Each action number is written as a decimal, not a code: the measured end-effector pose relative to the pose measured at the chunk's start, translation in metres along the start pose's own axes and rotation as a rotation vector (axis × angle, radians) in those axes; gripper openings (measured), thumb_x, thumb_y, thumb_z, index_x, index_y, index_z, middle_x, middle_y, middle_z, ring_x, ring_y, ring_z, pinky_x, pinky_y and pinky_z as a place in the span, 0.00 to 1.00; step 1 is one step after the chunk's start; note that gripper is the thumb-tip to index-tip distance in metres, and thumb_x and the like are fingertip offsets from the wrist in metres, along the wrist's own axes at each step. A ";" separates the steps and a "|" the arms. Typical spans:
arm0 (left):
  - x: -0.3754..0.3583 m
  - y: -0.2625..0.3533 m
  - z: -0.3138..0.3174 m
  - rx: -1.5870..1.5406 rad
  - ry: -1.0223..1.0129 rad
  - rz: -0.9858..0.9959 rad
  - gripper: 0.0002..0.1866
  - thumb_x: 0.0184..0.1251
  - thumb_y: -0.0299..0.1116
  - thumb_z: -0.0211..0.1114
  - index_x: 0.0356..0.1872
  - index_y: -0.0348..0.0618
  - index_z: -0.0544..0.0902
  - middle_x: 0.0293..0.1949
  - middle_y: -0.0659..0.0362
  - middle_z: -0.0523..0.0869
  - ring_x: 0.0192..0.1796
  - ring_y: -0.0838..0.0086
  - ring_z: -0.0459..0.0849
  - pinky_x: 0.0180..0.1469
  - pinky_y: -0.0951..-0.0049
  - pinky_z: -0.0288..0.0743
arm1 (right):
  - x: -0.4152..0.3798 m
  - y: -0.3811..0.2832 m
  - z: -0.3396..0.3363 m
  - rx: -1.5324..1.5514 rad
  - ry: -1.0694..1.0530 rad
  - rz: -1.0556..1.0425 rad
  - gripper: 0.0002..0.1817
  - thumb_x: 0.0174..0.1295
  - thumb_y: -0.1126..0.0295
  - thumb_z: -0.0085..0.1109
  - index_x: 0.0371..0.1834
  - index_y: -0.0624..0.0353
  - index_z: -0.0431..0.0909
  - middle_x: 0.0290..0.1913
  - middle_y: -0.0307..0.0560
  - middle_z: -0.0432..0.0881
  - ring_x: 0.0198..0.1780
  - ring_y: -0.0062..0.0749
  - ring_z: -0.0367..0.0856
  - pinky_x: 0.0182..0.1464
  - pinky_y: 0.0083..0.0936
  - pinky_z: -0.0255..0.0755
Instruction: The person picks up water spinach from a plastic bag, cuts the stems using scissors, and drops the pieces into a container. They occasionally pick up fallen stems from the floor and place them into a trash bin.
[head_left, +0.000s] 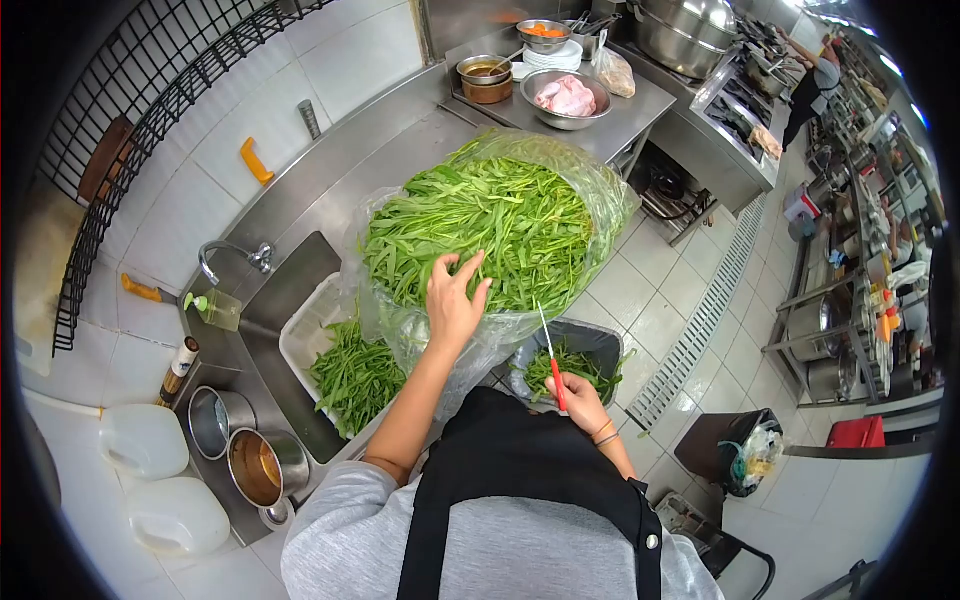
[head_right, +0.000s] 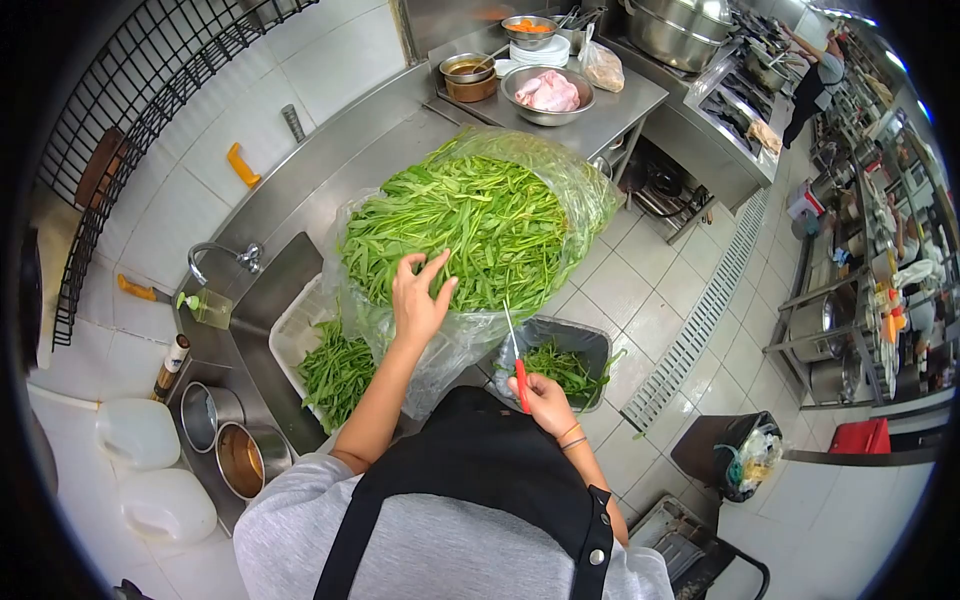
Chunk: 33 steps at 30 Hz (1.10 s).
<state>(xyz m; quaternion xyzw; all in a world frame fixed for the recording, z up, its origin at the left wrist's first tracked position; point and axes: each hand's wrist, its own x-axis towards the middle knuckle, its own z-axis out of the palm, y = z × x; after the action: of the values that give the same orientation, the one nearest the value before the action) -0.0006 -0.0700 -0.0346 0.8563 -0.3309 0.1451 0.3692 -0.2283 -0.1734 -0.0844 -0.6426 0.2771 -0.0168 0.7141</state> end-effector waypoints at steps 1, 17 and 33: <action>0.004 0.002 0.001 0.161 0.105 0.093 0.20 0.52 0.36 0.68 0.50 0.58 0.80 0.42 0.56 0.73 0.47 0.62 0.69 0.49 0.62 0.63 | 0.004 -0.003 0.001 -0.003 -0.004 -0.002 0.19 0.62 0.56 0.57 0.20 0.58 0.70 0.20 0.28 0.67 0.23 0.12 0.59 0.26 0.15 0.56; 0.097 0.022 -0.077 -0.038 0.189 0.231 0.07 0.50 0.39 0.68 0.27 0.50 0.86 0.31 0.65 0.82 0.40 0.68 0.75 0.47 0.64 0.62 | 0.001 0.007 -0.006 0.048 -0.020 0.020 0.17 0.62 0.57 0.57 0.23 0.58 0.73 0.22 0.30 0.70 0.25 0.12 0.64 0.28 0.14 0.59; 0.132 0.009 -0.041 0.371 0.077 0.806 0.03 0.43 0.32 0.61 0.22 0.52 0.81 0.24 0.65 0.73 0.36 0.72 0.74 0.40 0.69 0.67 | 0.006 0.009 0.002 0.029 -0.074 0.062 0.18 0.63 0.54 0.54 0.27 0.58 0.73 0.23 0.34 0.73 0.22 0.16 0.69 0.25 0.14 0.62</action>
<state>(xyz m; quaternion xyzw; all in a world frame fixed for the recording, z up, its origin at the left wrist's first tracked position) 0.0913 -0.1055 0.0633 0.7045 -0.5928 0.3660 0.1354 -0.2247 -0.1721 -0.0948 -0.6235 0.2699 0.0251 0.7333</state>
